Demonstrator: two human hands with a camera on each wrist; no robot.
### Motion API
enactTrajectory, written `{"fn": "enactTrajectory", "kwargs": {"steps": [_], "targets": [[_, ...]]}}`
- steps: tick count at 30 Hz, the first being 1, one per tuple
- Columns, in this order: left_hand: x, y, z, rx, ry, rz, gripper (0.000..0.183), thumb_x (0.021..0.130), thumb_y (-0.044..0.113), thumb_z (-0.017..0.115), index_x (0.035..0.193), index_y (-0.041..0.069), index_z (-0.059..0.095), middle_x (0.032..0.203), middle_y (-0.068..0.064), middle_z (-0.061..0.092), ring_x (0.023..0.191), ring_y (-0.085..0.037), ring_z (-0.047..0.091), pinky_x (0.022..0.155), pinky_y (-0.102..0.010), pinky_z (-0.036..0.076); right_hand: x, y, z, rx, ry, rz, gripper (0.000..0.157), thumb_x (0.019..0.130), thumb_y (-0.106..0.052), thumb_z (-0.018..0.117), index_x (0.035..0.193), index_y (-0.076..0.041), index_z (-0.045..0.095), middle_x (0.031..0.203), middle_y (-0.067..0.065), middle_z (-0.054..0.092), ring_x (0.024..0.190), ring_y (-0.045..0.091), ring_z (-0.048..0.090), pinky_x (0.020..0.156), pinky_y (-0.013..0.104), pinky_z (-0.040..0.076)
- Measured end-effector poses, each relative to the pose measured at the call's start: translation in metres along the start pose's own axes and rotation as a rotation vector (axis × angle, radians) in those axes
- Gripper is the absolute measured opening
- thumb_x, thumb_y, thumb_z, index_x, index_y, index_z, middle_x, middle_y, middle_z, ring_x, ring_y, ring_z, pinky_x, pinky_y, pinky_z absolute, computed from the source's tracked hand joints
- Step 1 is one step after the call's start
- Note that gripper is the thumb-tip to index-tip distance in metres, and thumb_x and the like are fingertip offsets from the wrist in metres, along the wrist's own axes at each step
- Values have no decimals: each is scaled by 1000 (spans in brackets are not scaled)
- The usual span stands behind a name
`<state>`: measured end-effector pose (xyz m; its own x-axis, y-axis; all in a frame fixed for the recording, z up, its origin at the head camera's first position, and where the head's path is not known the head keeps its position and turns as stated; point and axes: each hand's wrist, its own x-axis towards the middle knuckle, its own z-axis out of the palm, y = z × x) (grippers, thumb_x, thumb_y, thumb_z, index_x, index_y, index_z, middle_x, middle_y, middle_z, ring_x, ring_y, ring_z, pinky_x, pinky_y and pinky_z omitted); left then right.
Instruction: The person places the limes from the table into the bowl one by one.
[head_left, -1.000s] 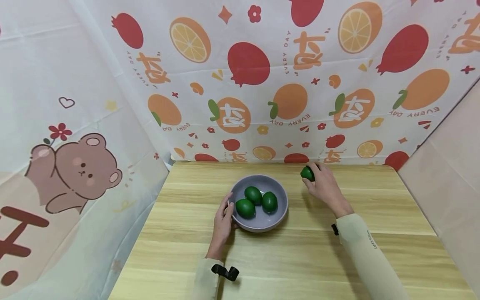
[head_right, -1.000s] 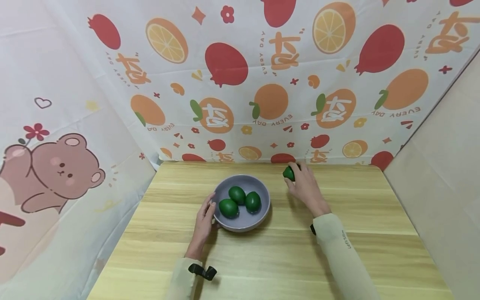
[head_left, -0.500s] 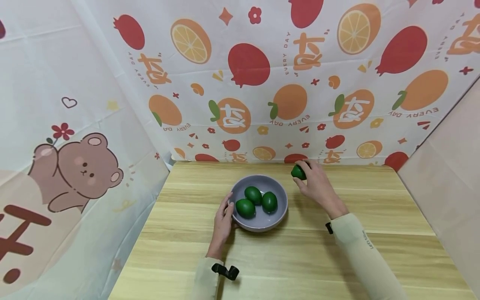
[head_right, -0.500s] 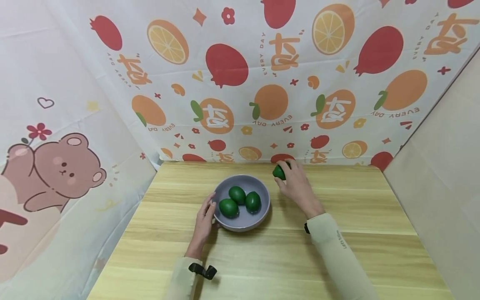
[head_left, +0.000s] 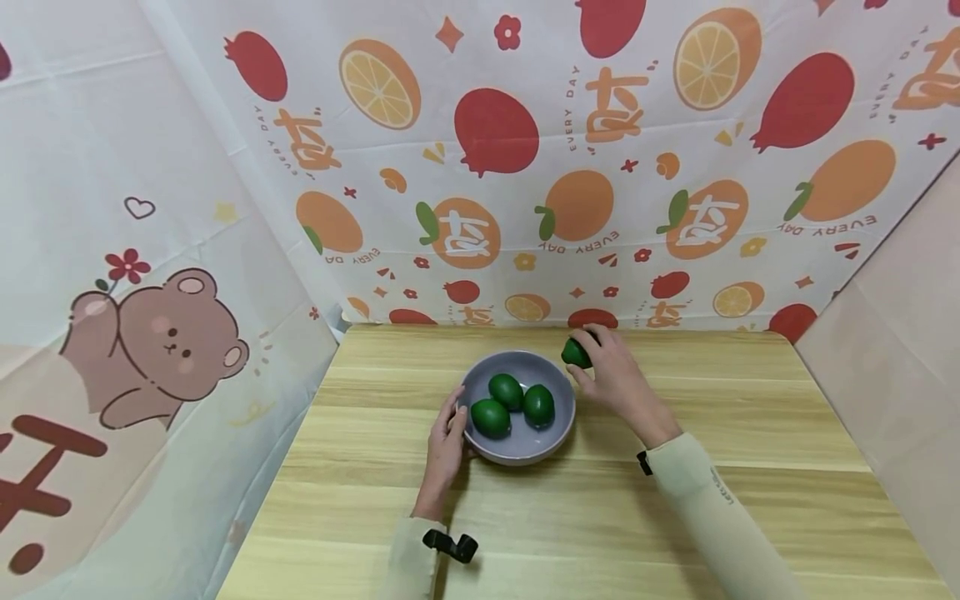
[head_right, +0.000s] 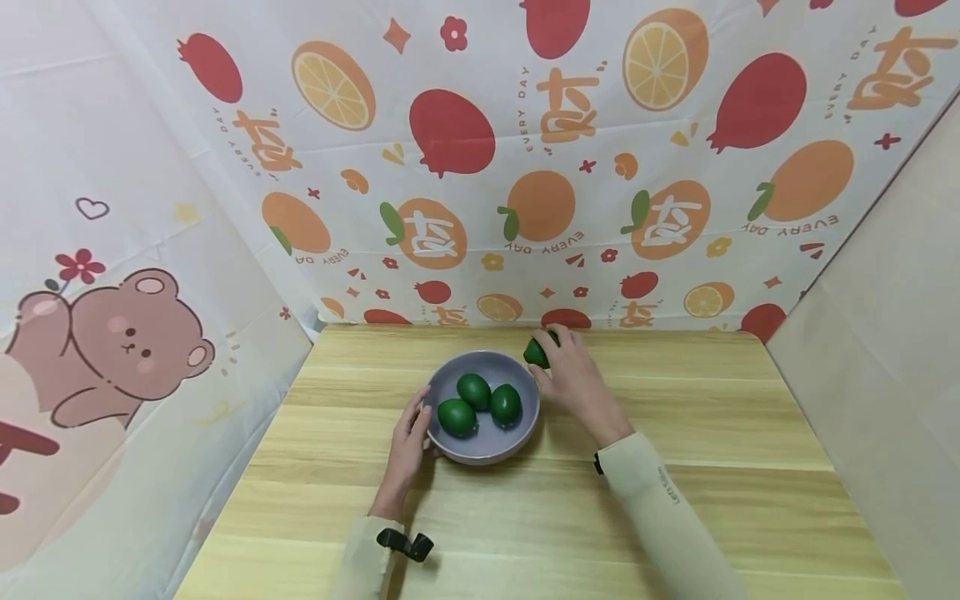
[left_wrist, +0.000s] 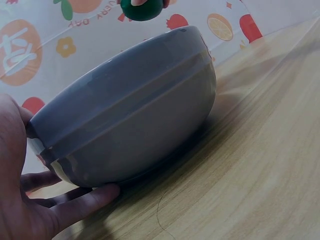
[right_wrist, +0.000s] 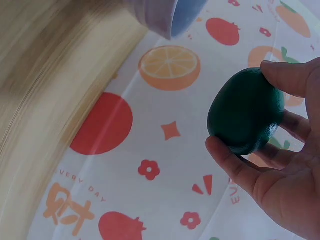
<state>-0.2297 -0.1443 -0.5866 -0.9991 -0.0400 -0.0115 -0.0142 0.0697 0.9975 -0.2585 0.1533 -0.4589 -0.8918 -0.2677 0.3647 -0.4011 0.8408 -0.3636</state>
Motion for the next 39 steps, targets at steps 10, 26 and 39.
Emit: {"fn": "enactTrajectory", "kwargs": {"steps": [10, 26, 39], "targets": [[0, -1, 0, 5, 13, 2, 43, 108, 43, 45, 150, 36, 48, 156, -18, 44, 115, -40, 64, 71, -35, 62, 1, -11, 9, 0, -47, -7, 53, 93, -24, 74, 141, -14, 54, 149, 21, 47, 133, 44, 48, 102, 60, 52], [0, -1, 0, -11, 11, -6, 44, 109, 41, 45, 152, 33, 46, 159, -17, 41, 122, -41, 60, 72, -37, 62, -6, -25, 23, -6, -91, -19, 52, 95, -26, 73, 142, -16, 54, 147, 20, 49, 128, 43, 50, 97, 58, 56], [0, -3, 0, 11, 13, 8, 43, 109, 42, 44, 151, 34, 47, 156, -18, 44, 117, -41, 63, 72, -34, 62, -10, -35, 36, 7, -107, -25, 53, 95, -29, 73, 143, -16, 55, 145, 17, 51, 127, 38, 51, 98, 55, 55]]}}
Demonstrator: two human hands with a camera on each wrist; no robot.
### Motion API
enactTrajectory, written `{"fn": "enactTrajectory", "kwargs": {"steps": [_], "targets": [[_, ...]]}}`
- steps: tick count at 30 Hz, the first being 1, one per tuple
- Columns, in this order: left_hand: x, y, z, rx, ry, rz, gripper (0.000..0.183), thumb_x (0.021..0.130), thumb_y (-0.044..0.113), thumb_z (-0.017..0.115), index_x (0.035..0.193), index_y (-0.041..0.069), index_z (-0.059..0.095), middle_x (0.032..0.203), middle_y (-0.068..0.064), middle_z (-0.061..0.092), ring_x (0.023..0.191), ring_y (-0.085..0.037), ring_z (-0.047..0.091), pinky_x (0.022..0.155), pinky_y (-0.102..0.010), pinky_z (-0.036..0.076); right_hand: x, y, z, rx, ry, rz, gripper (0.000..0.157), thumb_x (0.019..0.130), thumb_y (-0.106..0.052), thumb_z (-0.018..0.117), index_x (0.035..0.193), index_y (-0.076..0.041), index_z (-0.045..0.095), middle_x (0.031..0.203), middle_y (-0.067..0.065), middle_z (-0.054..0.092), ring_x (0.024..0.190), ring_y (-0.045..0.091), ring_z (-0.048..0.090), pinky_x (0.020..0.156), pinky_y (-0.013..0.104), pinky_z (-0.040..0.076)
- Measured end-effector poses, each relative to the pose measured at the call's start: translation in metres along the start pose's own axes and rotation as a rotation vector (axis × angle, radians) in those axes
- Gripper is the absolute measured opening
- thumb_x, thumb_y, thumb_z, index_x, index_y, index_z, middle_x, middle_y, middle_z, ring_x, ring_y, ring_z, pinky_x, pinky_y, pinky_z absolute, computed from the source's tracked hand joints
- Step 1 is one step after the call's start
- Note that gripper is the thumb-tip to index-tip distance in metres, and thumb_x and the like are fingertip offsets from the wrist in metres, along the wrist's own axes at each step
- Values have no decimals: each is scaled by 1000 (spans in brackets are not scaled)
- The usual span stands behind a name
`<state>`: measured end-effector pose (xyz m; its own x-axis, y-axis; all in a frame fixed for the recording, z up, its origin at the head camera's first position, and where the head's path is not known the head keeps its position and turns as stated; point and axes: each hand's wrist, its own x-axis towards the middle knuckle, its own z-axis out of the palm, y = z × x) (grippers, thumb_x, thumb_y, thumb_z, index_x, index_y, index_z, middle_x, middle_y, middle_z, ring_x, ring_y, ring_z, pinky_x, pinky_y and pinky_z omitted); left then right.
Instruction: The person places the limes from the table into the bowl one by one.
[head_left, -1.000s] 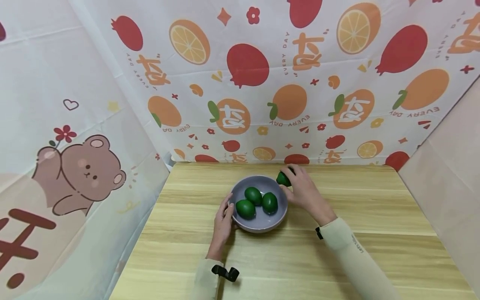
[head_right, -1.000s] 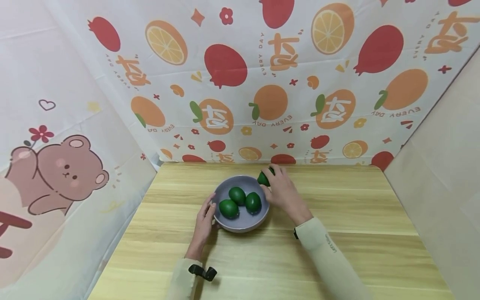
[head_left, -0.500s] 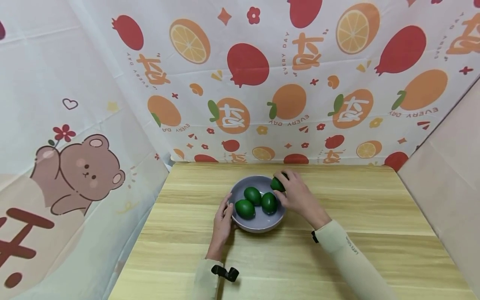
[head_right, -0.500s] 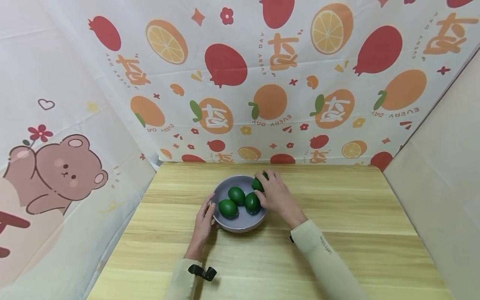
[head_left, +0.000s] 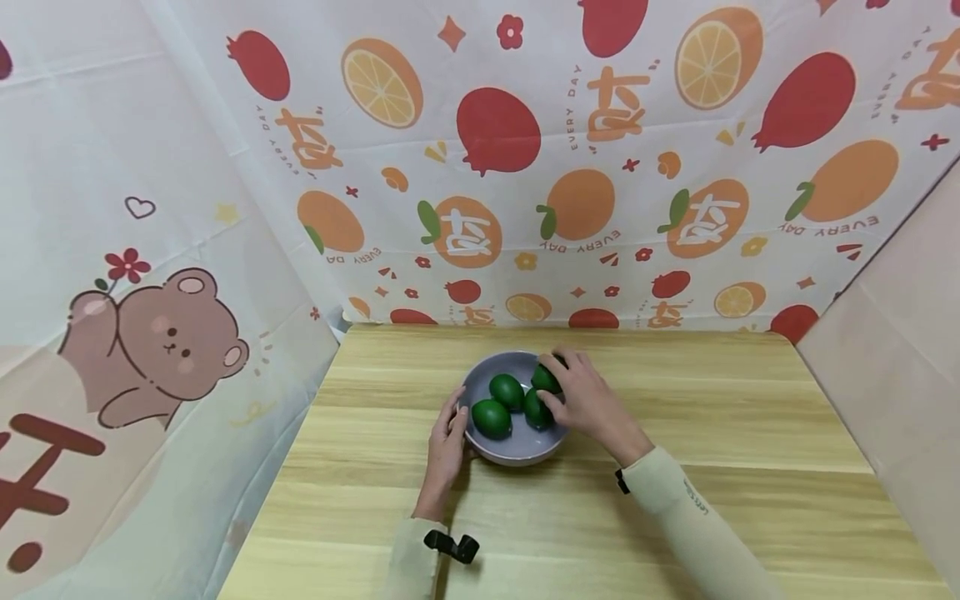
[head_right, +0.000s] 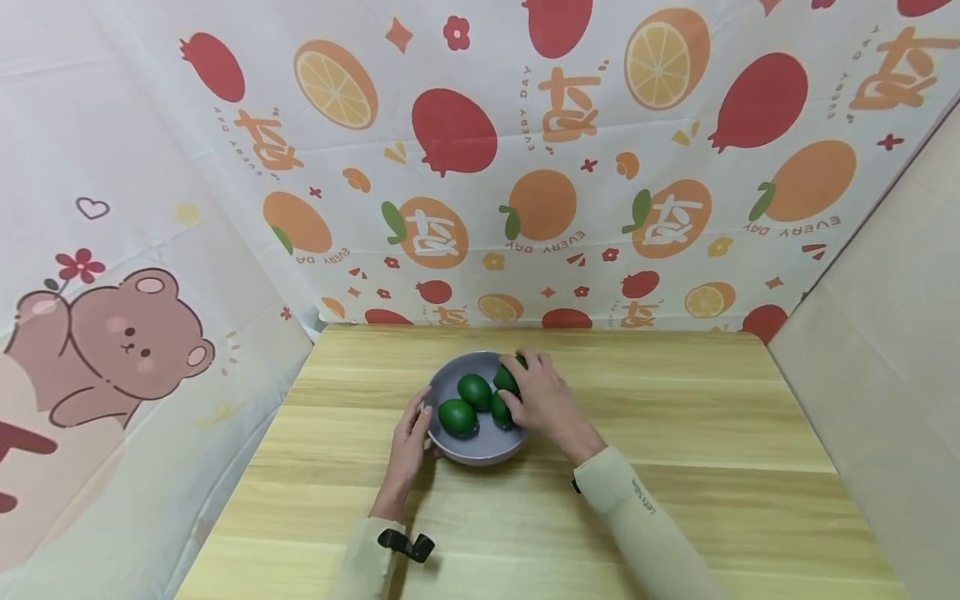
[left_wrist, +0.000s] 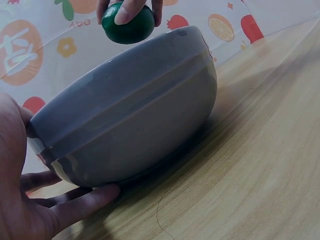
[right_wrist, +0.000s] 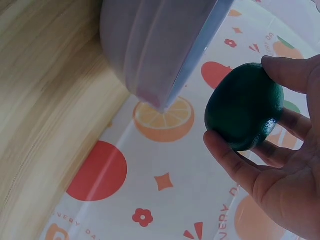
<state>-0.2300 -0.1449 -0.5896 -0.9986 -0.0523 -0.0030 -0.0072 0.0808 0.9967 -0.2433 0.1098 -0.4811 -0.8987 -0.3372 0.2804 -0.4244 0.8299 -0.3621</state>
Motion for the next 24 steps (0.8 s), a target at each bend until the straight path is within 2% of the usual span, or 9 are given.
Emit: {"fn": "enactTrajectory", "kwargs": {"steps": [6, 13, 24], "targets": [[-1, 2, 0, 0, -6, -14, 43, 108, 44, 45, 150, 36, 47, 158, -16, 42, 123, -41, 60, 74, -35, 62, -2, -5, 4, -1, -17, 6, 53, 95, -31, 73, 143, -18, 55, 145, 16, 52, 128, 37, 52, 95, 56, 56], [-2, 4, 0, -16, -11, -17, 44, 108, 43, 45, 151, 36, 46, 157, -18, 41, 114, -42, 64, 70, -40, 63, -5, -12, 9, 19, -46, -2, 51, 95, -32, 72, 141, -19, 56, 143, 16, 53, 123, 36, 54, 93, 53, 57], [-3, 3, 0, -10, -11, -18, 43, 108, 44, 45, 150, 37, 47, 157, -16, 43, 115, -40, 64, 69, -36, 62, -11, -19, 19, 17, -64, -27, 53, 92, -35, 75, 139, -16, 59, 136, 15, 58, 118, 33, 56, 93, 48, 56]]}}
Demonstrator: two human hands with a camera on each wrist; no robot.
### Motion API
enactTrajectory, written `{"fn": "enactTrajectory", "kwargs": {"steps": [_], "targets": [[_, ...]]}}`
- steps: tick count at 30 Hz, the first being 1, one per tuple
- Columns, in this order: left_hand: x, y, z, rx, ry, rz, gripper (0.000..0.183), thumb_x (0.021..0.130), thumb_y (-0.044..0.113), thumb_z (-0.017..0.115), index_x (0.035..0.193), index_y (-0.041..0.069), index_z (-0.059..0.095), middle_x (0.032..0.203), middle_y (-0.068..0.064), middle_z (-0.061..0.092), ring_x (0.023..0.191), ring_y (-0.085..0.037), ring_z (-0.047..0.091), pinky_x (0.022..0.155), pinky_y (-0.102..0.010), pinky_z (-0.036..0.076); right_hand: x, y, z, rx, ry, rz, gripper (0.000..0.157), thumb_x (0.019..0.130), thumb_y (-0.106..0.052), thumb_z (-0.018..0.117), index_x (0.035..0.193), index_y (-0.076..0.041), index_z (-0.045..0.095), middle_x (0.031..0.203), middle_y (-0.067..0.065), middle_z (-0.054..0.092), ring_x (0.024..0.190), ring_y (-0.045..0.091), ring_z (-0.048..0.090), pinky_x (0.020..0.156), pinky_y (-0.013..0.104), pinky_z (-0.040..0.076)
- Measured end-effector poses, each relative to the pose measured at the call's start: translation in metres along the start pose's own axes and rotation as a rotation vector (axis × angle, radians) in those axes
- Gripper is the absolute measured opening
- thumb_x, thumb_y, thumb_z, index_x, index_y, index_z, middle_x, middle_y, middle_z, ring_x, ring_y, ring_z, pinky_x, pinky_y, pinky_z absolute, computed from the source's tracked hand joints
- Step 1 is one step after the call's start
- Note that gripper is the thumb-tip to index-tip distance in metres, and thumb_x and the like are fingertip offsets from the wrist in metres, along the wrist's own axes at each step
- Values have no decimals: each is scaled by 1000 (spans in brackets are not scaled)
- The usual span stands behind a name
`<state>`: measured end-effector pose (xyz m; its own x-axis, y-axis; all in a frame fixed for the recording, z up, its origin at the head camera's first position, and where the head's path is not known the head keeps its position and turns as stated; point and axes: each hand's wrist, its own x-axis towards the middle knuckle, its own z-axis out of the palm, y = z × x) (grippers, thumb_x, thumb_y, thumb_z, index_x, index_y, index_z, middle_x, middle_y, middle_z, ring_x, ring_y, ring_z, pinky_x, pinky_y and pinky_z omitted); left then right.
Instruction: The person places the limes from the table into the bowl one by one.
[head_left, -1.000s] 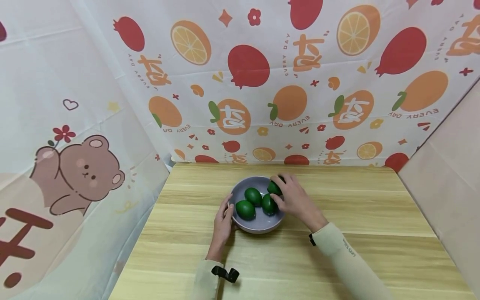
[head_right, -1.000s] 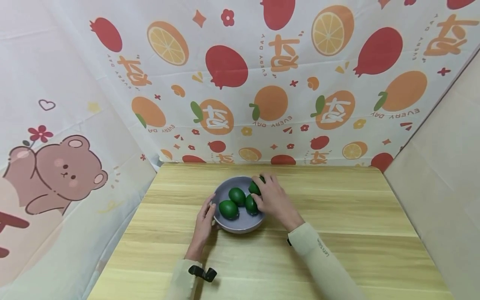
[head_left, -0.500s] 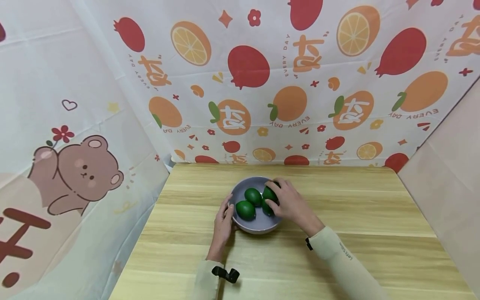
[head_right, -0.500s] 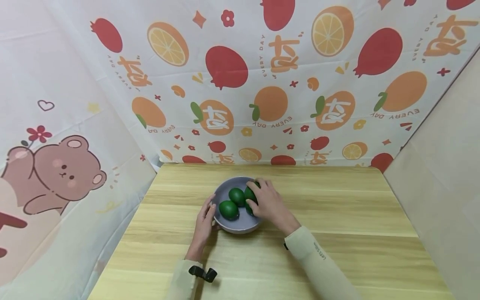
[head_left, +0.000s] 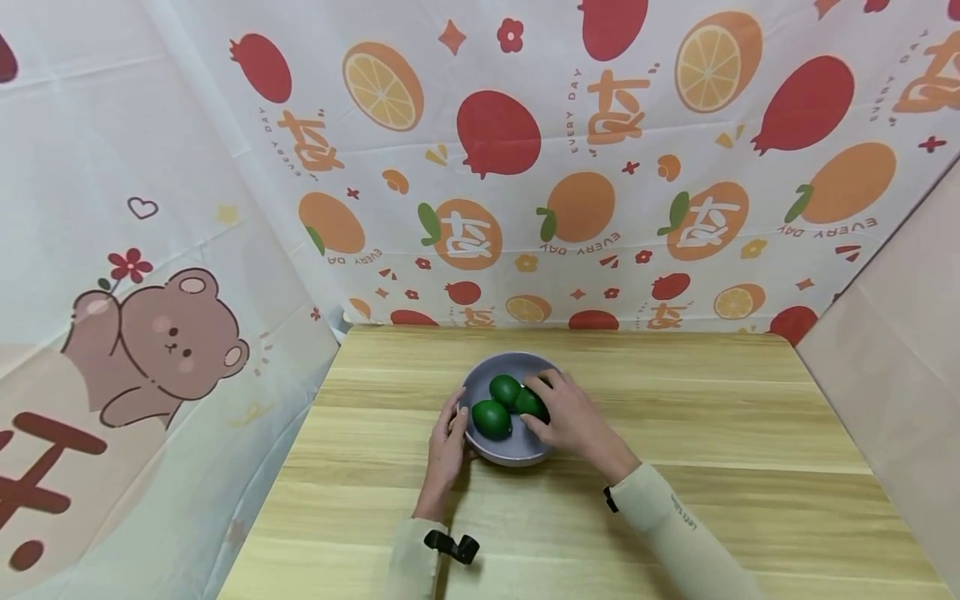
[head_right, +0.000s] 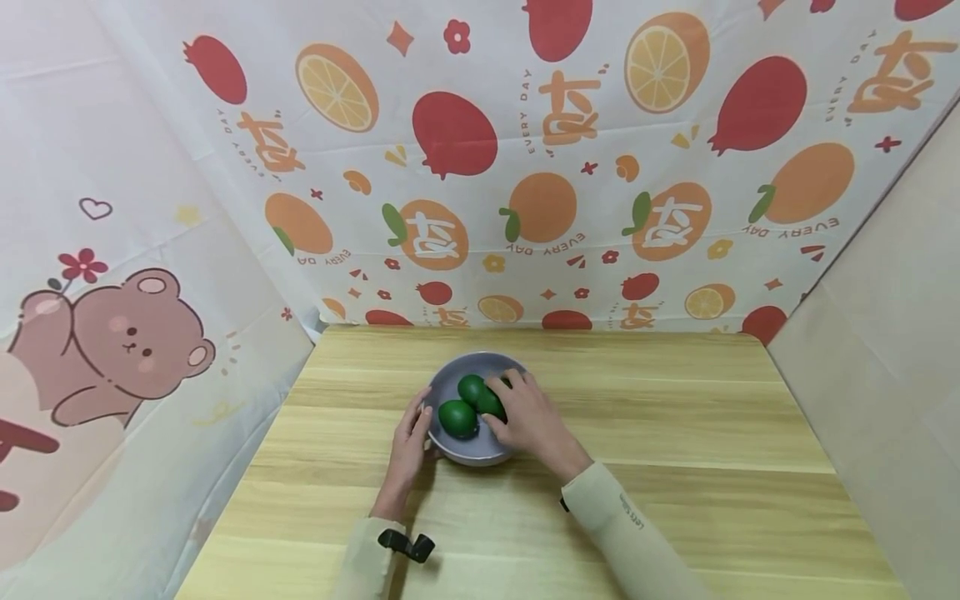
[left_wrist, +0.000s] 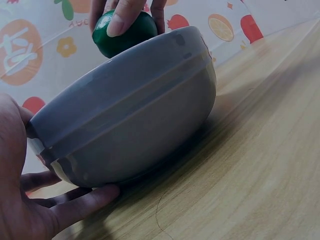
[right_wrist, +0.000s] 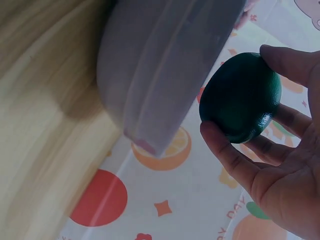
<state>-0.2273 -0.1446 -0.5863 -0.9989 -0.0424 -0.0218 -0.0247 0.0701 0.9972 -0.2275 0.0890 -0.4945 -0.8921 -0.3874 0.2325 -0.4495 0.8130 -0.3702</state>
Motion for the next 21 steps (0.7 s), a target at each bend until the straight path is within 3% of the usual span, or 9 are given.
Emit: {"fn": "enactTrajectory", "kwargs": {"steps": [6, 21], "targets": [[-1, 2, 0, -5, 0, -1, 44, 109, 43, 44, 152, 35, 45, 160, -16, 39, 126, -40, 57, 74, -36, 61, -2, 0, 6, 11, 0, -33, 53, 92, -34, 76, 138, -13, 60, 132, 15, 60, 113, 31, 57, 91, 46, 55], [-1, 2, 1, -11, 10, 2, 42, 108, 41, 46, 150, 34, 48, 156, -16, 44, 118, -39, 61, 67, -37, 62, -5, -5, 15, 19, -26, -15, 56, 90, -37, 78, 137, -13, 61, 128, 16, 61, 107, 31, 58, 85, 49, 57]]}}
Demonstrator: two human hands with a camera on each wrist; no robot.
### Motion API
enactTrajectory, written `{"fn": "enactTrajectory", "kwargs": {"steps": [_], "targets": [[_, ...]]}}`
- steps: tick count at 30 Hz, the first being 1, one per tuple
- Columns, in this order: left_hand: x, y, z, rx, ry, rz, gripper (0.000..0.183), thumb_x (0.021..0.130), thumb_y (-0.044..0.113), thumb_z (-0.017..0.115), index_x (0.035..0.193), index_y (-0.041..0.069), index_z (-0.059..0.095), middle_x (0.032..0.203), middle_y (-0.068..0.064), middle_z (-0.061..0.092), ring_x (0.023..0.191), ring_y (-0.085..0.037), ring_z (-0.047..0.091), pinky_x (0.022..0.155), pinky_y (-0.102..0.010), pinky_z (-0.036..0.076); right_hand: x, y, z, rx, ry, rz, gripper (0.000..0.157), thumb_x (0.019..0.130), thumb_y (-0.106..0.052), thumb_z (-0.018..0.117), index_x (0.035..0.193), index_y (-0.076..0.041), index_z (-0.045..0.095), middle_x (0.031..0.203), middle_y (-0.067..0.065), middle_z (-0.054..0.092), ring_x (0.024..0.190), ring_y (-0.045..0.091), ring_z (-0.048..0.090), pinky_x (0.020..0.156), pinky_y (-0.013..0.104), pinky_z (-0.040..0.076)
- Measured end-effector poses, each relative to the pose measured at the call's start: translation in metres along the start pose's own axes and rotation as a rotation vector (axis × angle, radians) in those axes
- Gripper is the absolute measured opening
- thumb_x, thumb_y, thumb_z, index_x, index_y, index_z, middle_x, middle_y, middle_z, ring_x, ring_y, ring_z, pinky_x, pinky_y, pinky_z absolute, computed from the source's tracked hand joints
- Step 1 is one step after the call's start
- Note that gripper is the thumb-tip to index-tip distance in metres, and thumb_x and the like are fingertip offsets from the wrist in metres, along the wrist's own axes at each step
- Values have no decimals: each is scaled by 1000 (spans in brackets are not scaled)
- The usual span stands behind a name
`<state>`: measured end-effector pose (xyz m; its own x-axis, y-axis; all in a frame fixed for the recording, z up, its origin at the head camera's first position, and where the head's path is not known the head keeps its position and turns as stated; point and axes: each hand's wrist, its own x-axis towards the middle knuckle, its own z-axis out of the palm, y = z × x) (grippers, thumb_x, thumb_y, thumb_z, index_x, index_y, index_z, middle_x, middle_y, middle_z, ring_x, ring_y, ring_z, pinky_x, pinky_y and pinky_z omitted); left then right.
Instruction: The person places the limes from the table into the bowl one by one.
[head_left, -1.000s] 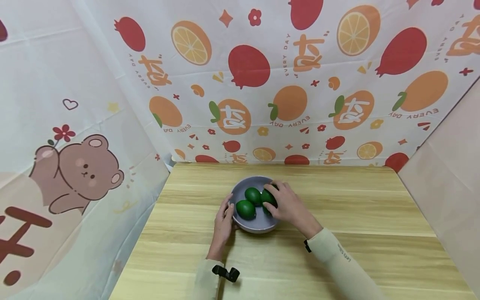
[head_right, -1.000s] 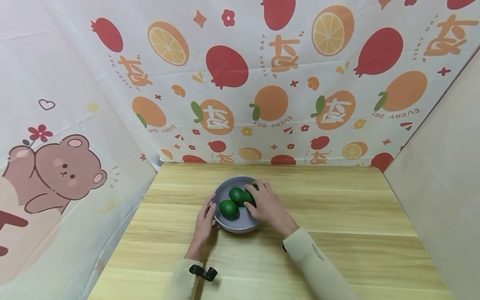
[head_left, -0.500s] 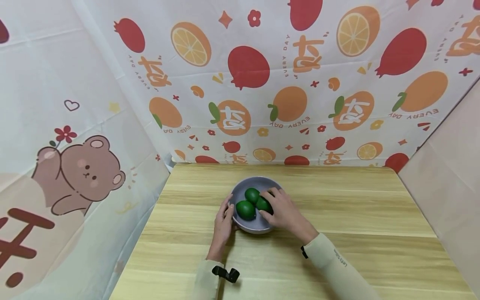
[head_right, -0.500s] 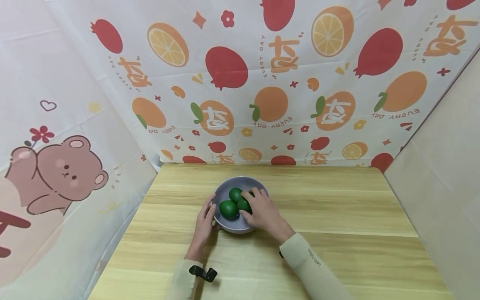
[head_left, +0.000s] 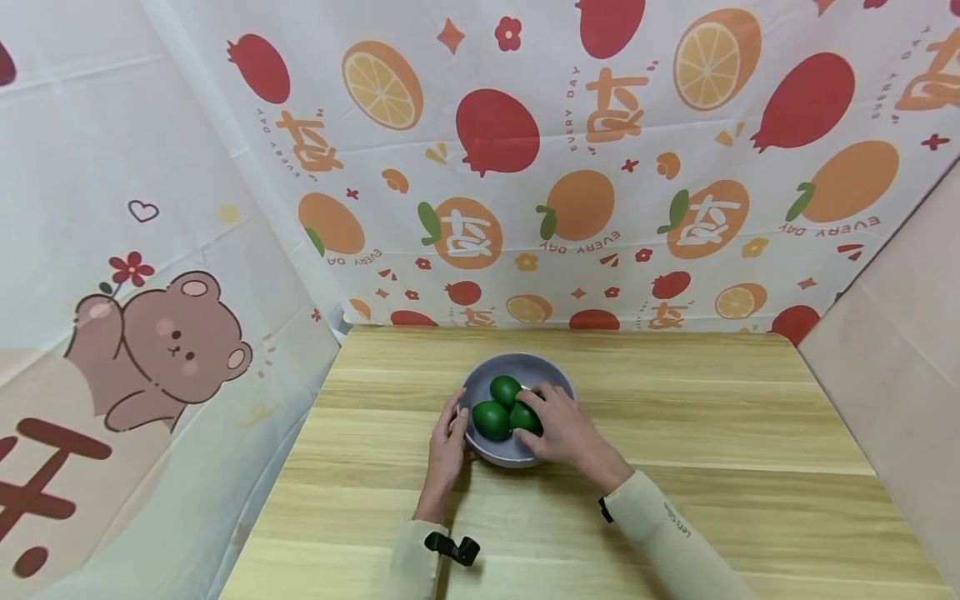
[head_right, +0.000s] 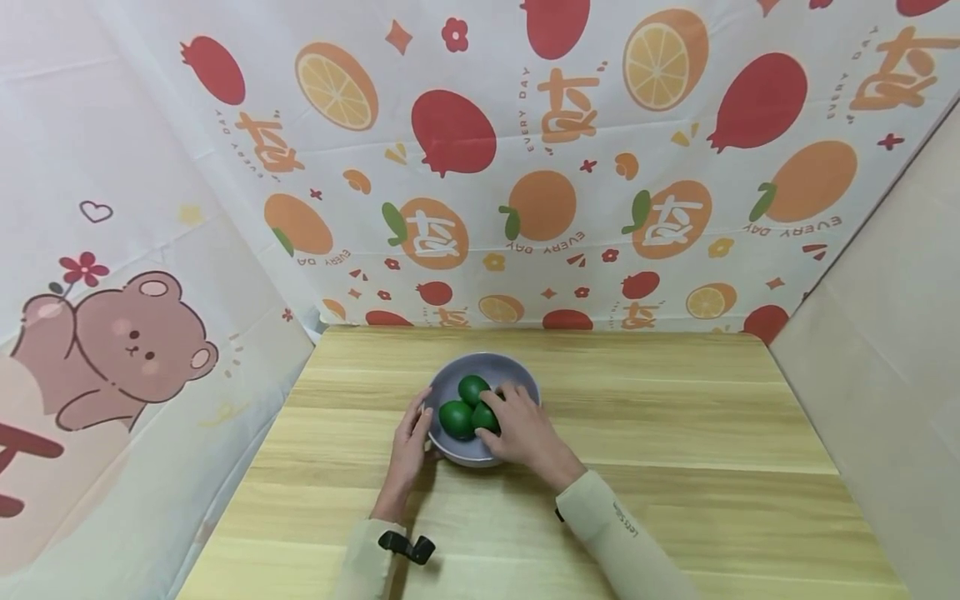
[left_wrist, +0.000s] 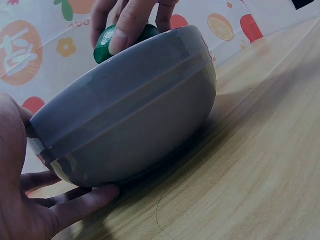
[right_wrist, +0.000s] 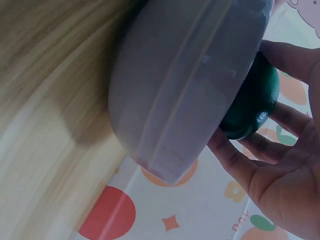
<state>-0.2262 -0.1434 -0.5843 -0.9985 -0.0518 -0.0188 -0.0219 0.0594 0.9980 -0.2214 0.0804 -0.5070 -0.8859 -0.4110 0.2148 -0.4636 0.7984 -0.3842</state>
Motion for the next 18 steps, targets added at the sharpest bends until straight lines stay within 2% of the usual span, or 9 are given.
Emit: {"fn": "enactTrajectory", "kwargs": {"steps": [6, 18], "targets": [[0, 1, 1, 1, -9, -3, 43, 108, 43, 46, 150, 36, 47, 157, -15, 43, 118, -39, 61, 69, -38, 62, -2, 0, 2, 3, 7, -4, 55, 89, -37, 78, 135, -12, 63, 124, 14, 62, 104, 28, 58, 84, 46, 57], [0, 1, 0, -23, -22, -33, 43, 108, 43, 44, 151, 39, 45, 160, -13, 40, 122, -39, 59, 70, -39, 63, 0, -1, 5, -2, -51, -9, 51, 89, -38, 77, 132, -13, 64, 124, 14, 62, 106, 28, 58, 90, 45, 55]]}}
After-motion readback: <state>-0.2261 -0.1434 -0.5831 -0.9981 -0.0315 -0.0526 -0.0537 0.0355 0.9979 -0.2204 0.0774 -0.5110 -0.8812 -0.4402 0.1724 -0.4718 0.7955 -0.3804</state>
